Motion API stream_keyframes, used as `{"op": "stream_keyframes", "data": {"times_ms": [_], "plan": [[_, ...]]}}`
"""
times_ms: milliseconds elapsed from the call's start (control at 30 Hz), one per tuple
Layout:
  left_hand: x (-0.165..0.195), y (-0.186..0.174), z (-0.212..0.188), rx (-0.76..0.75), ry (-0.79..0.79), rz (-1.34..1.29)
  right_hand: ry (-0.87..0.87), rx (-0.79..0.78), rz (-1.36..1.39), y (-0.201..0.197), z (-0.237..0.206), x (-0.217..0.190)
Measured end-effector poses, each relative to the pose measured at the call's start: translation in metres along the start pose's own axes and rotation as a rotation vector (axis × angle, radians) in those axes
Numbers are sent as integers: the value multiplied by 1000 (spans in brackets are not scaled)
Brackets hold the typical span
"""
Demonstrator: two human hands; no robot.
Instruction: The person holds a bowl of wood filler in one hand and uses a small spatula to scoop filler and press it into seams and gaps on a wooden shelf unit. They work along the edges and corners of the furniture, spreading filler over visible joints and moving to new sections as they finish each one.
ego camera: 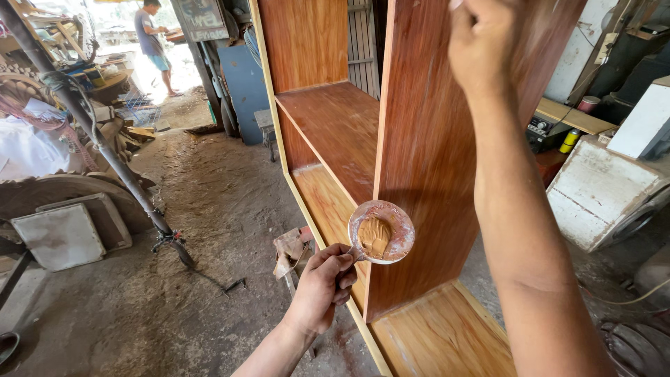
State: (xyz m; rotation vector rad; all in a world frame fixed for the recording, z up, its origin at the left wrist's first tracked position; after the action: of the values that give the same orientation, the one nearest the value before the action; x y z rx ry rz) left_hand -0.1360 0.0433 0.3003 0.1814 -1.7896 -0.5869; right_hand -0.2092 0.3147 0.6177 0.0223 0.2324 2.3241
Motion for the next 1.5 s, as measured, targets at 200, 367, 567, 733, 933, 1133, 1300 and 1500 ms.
{"op": "stream_keyframes", "data": {"times_ms": [200, 367, 567, 733, 933, 1133, 1300, 1500], "plan": [[2, 3, 1, -4, -3, 14, -115, -14, -160, -6, -8, -4], [6, 3, -1, -10, 12, -3, -180, -73, 145, -3, -17, -26], [12, 3, 1, -21, 42, -8, -135, 50, -25, -19, -27, -18], [9, 4, 5, -1, 36, 0, -132, 48, -53, -21, -33, -11], [3, 3, 4, -18, 15, -11, -225, 5, -136, -25, -28, -40], [6, -5, 4, -22, 25, -21, -612, 50, -337, -41, -7, -91], [5, -2, 8, -21, -2, -32, -761, 18, -460, -30, -2, -72], [3, -5, 12, -3, -21, -13, -491, -38, -181, -28, 10, 2]]}}
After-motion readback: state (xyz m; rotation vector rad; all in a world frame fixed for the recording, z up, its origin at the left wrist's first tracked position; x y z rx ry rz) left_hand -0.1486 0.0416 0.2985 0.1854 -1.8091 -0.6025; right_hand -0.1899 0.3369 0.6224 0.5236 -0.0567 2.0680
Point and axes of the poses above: each hand's wrist, its own z-axis towards the middle knuckle, its own y-axis out of the palm, x = y × z, the point moved 9 cm from there along z, towards the middle knuckle, and after that the axes turned 13 degrees about x, right-handed, at the moved point
